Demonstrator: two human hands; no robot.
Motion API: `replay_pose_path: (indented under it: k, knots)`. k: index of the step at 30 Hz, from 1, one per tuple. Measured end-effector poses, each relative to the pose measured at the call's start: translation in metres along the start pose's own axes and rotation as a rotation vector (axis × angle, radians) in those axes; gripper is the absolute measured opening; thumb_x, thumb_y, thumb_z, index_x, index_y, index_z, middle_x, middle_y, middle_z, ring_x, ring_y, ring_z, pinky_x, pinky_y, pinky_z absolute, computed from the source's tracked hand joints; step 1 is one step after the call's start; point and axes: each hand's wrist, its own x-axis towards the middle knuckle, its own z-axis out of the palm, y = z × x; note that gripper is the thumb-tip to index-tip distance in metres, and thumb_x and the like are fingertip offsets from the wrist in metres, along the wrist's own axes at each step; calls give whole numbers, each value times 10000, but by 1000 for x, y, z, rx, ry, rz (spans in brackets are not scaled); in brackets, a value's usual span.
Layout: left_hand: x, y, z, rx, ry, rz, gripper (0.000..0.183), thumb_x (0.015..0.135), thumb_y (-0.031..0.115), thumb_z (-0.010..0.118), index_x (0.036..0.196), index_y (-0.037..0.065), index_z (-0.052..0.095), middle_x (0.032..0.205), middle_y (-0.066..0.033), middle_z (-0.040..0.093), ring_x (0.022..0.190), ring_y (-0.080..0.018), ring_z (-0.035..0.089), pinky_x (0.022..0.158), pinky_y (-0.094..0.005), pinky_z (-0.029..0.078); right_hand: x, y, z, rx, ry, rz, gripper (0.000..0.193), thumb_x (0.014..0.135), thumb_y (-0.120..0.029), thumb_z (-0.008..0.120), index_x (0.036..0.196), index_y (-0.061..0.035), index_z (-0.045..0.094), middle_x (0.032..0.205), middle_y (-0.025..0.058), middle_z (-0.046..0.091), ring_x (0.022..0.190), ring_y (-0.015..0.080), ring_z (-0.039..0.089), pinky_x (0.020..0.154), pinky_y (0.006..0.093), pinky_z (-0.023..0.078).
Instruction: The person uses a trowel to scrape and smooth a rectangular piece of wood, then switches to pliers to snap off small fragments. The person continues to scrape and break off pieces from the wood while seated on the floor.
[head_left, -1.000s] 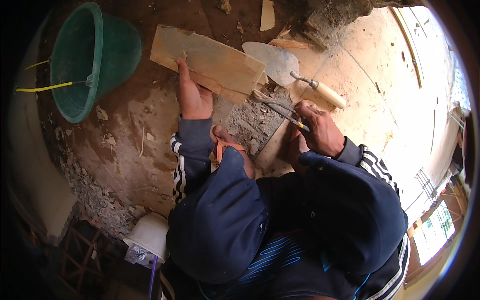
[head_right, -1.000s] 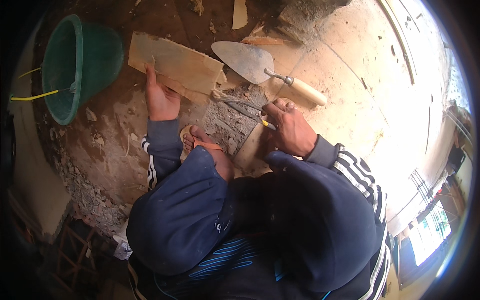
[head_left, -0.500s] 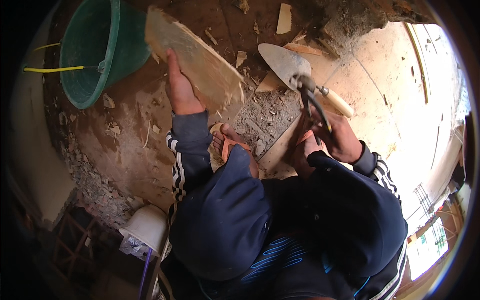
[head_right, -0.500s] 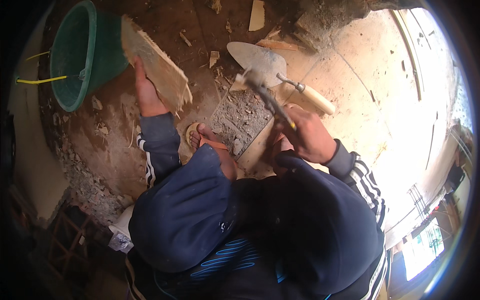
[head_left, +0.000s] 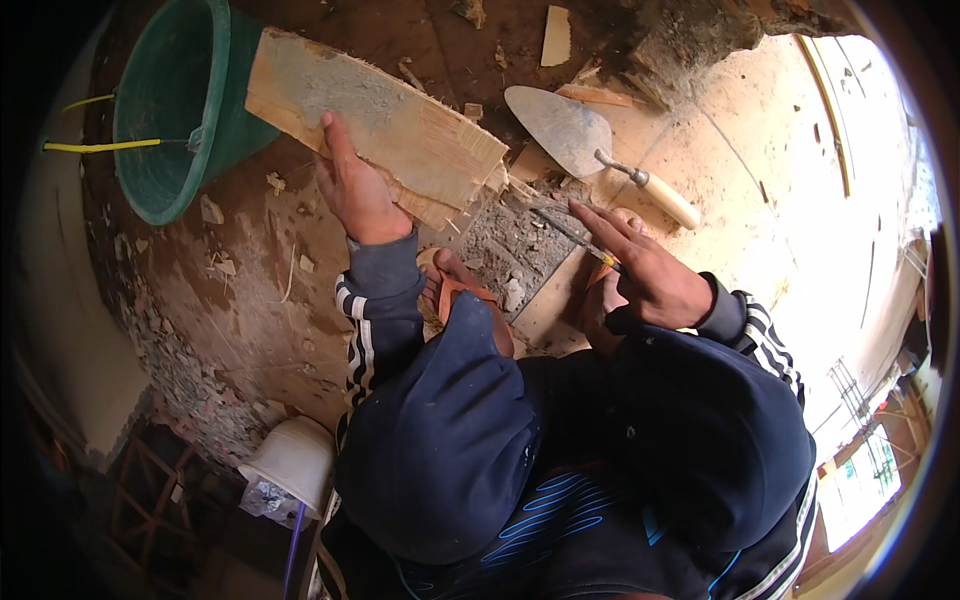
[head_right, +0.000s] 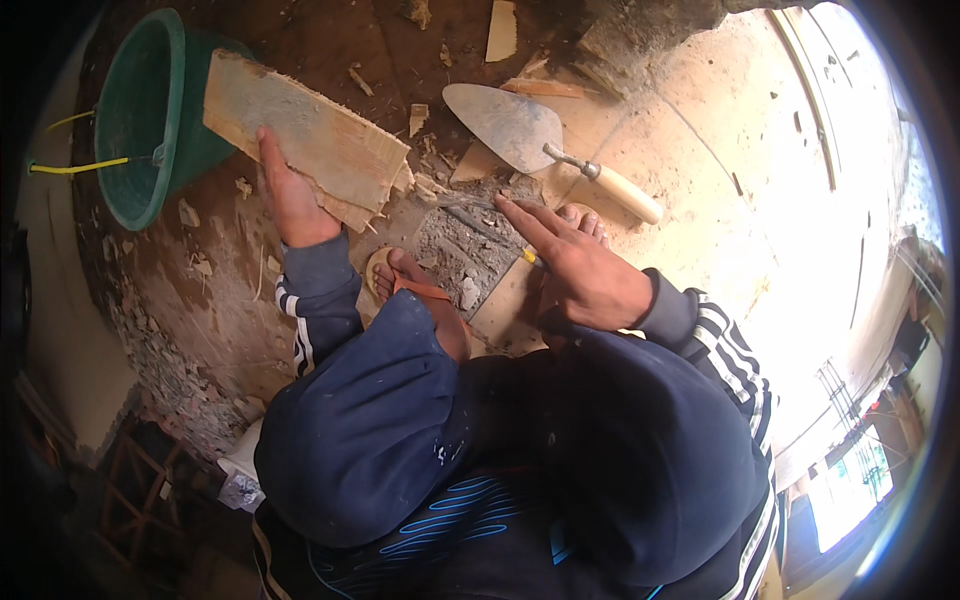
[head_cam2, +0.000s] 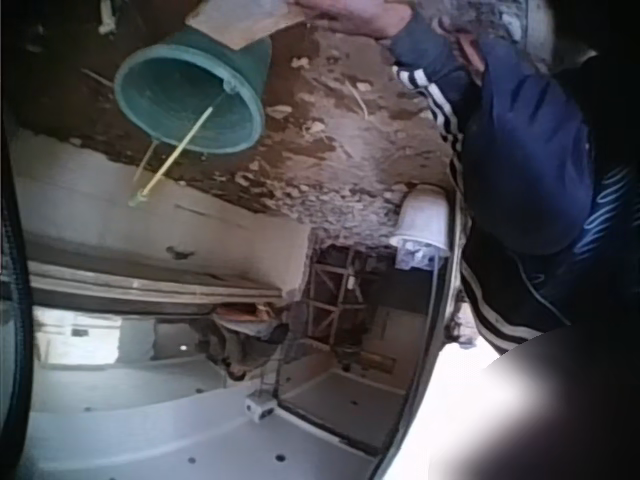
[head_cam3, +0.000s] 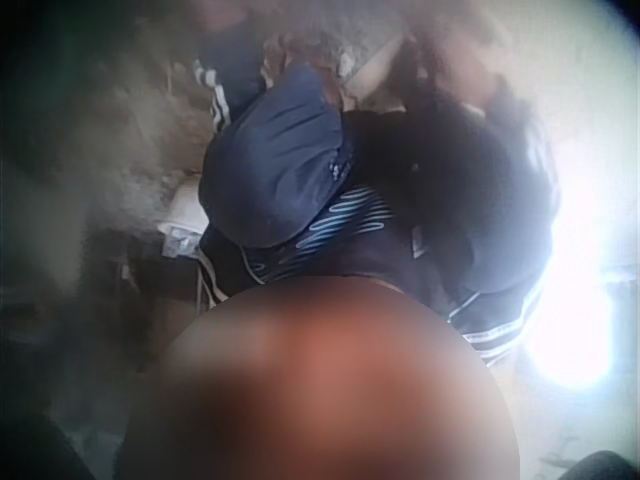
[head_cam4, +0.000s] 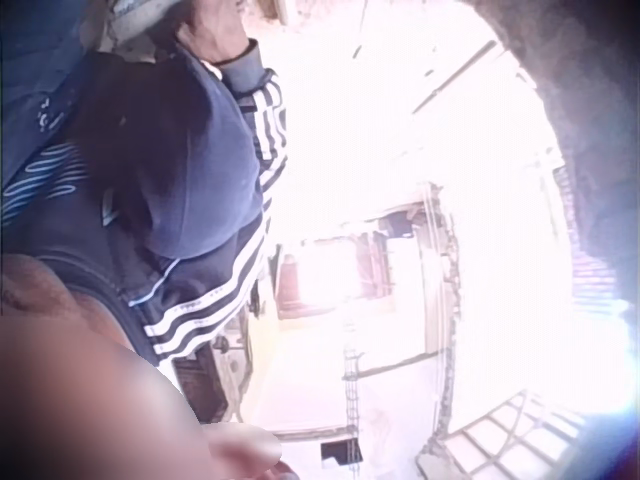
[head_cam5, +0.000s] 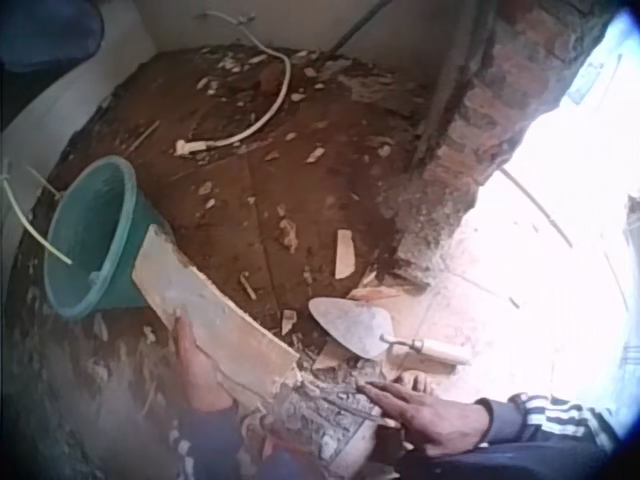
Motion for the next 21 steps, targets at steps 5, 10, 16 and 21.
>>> replay_pose_path:
  k: [5, 10, 16, 21]
  knots:
    - [-8, 11, 7, 57, 78, 64, 692, 914, 392, 641, 1366, -56, 368, 1285, -166, 539, 1116, -242, 569, 912, -337, 484, -3, -4, -3, 13, -52, 11, 820, 767, -107, 574, 1477, 50, 195, 1472, 278, 305, 1382, 414, 276, 1152, 448, 194]
    - [-5, 7, 3, 70, 33, 112, 654, 916, 384, 640, 1339, -57, 407, 1268, -168, 545, 1091, -229, 575, 897, -343, 484, -9, -1, -7, 405, -113, 29, 650, 732, -31, 567, 1364, 28, 429, 1473, 246, 326, 1388, 373, 290, 1138, 426, 228]
    - [-5, -7, -6, 7, -218, -232, 580, 963, 436, 532, 1316, -19, 457, 1243, -163, 564, 1073, -250, 597, 915, -355, 490, -13, 9, -5, 458, -36, 46, 519, 706, 0, 597, 1219, -63, 553, 1457, 203, 365, 1382, 356, 303, 1115, 446, 231]
    - [-25, -27, -3, -119, -573, -518, 581, 978, 482, 466, 1327, 18, 458, 1253, -184, 561, 1106, -277, 590, 959, -383, 483, -8, 12, -1, 735, -128, 244, 470, 705, 40, 549, 1164, -58, 538, 1330, 164, 462, 1263, 303, 436, 1027, 418, 348]
